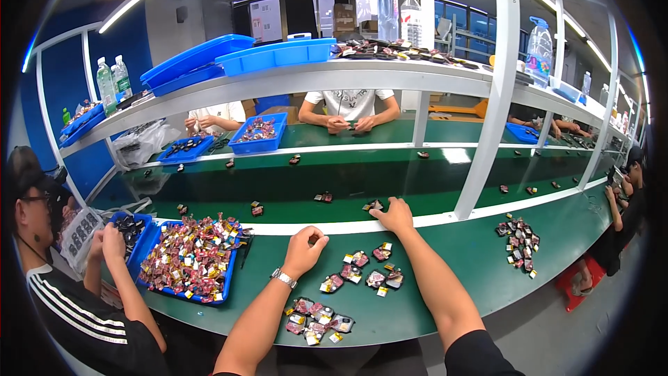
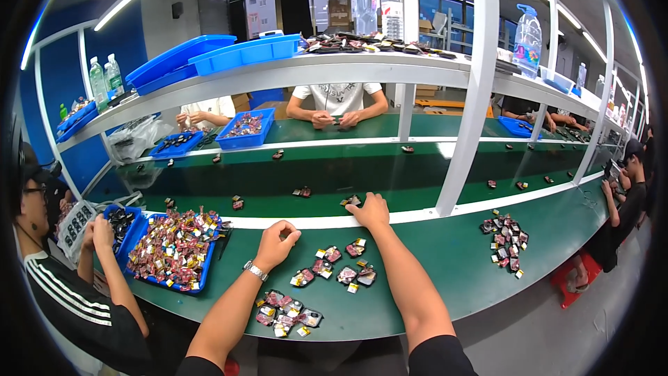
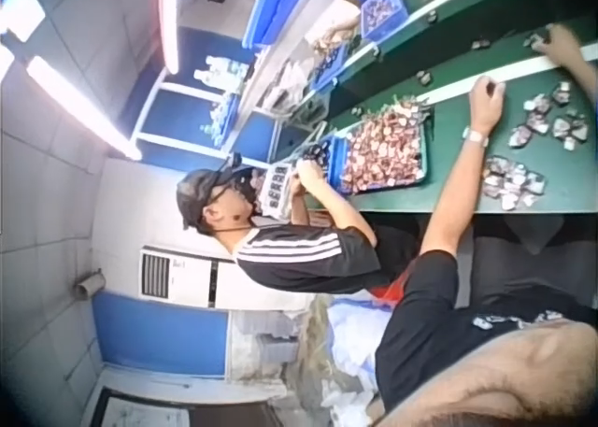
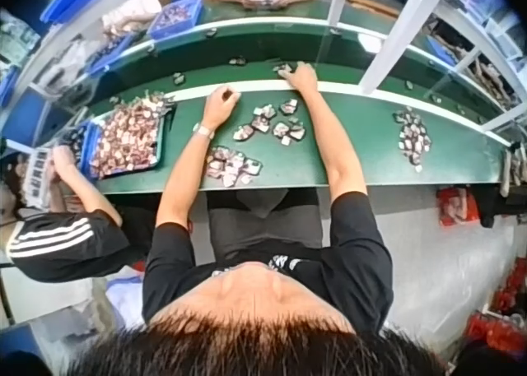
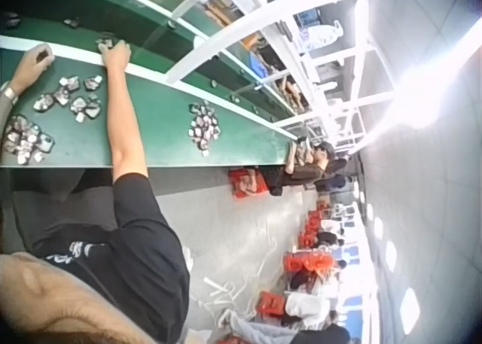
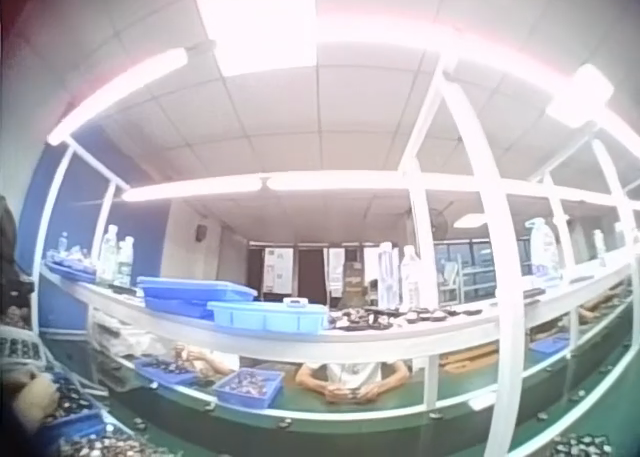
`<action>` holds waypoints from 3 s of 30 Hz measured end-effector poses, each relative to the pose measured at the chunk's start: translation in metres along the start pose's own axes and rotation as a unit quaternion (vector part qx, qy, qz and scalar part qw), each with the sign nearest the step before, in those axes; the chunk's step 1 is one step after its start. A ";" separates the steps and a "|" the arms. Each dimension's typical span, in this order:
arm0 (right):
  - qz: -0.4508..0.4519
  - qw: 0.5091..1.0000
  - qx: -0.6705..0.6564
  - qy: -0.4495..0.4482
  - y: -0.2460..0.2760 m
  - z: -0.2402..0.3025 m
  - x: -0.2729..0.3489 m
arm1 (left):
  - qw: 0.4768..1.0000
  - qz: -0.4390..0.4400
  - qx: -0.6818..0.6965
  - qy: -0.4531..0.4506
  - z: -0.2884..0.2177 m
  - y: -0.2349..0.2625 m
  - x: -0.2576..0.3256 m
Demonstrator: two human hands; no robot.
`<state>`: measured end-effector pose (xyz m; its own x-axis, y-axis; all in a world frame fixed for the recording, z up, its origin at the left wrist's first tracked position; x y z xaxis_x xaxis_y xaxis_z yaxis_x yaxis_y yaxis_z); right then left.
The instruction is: Manually assembling and sorting small plastic components on a production line.
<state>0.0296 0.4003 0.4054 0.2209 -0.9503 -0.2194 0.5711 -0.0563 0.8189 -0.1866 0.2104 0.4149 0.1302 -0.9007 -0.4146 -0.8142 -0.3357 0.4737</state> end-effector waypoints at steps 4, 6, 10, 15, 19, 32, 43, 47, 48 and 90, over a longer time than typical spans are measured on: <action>0.030 0.999 0.016 0.002 -0.017 0.003 -0.019 | 1.000 0.013 -0.006 0.012 0.010 -0.001 -0.003; 0.005 1.000 -0.001 0.000 -0.018 -0.012 -0.023 | 1.000 0.023 -0.013 0.008 0.006 -0.006 -0.005; -0.015 0.990 -0.088 0.106 -0.005 0.004 -0.001 | 0.998 0.044 -0.053 0.002 -0.001 -0.006 -0.003; 0.102 0.941 -0.276 0.170 0.011 0.048 0.063 | 0.996 0.071 -0.055 -0.005 -0.003 -0.009 -0.001; 0.091 0.930 -0.325 0.148 0.018 0.039 0.077 | 0.814 0.371 0.446 0.024 -0.037 -0.039 0.015; 0.123 0.898 -0.235 0.351 0.040 0.093 0.118 | 0.883 0.190 0.404 0.143 -0.008 -0.037 0.007; 0.160 0.879 -0.167 0.417 0.032 0.107 0.129 | 0.876 0.213 0.396 0.174 -0.003 -0.046 0.012; 0.090 0.888 -0.174 0.417 0.037 0.109 0.136 | 0.866 0.185 0.434 0.163 -0.003 -0.045 0.010; 0.089 0.887 -0.174 0.418 0.035 0.111 0.137 | 0.867 0.184 0.434 0.163 -0.003 -0.044 0.010; 0.037 0.910 -0.212 0.354 0.026 0.106 0.138 | 0.841 0.209 0.482 0.133 -0.010 -0.054 0.013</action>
<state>-0.0092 0.2351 0.4528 0.6388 -0.5034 -0.5818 0.7551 0.2649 0.5998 -0.1359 0.2140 0.3917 -0.2636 -0.9571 -0.1200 -0.8839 0.2895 -0.3673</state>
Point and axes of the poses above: each hand's wrist, its own x-axis away from the middle knuckle, its own y-axis out of the back of the hand, z = x × y, the point moved 8 cm from there along -x, towards the middle knuckle, and after that the axes turned 7 degrees about z, right-handed, at the moved point
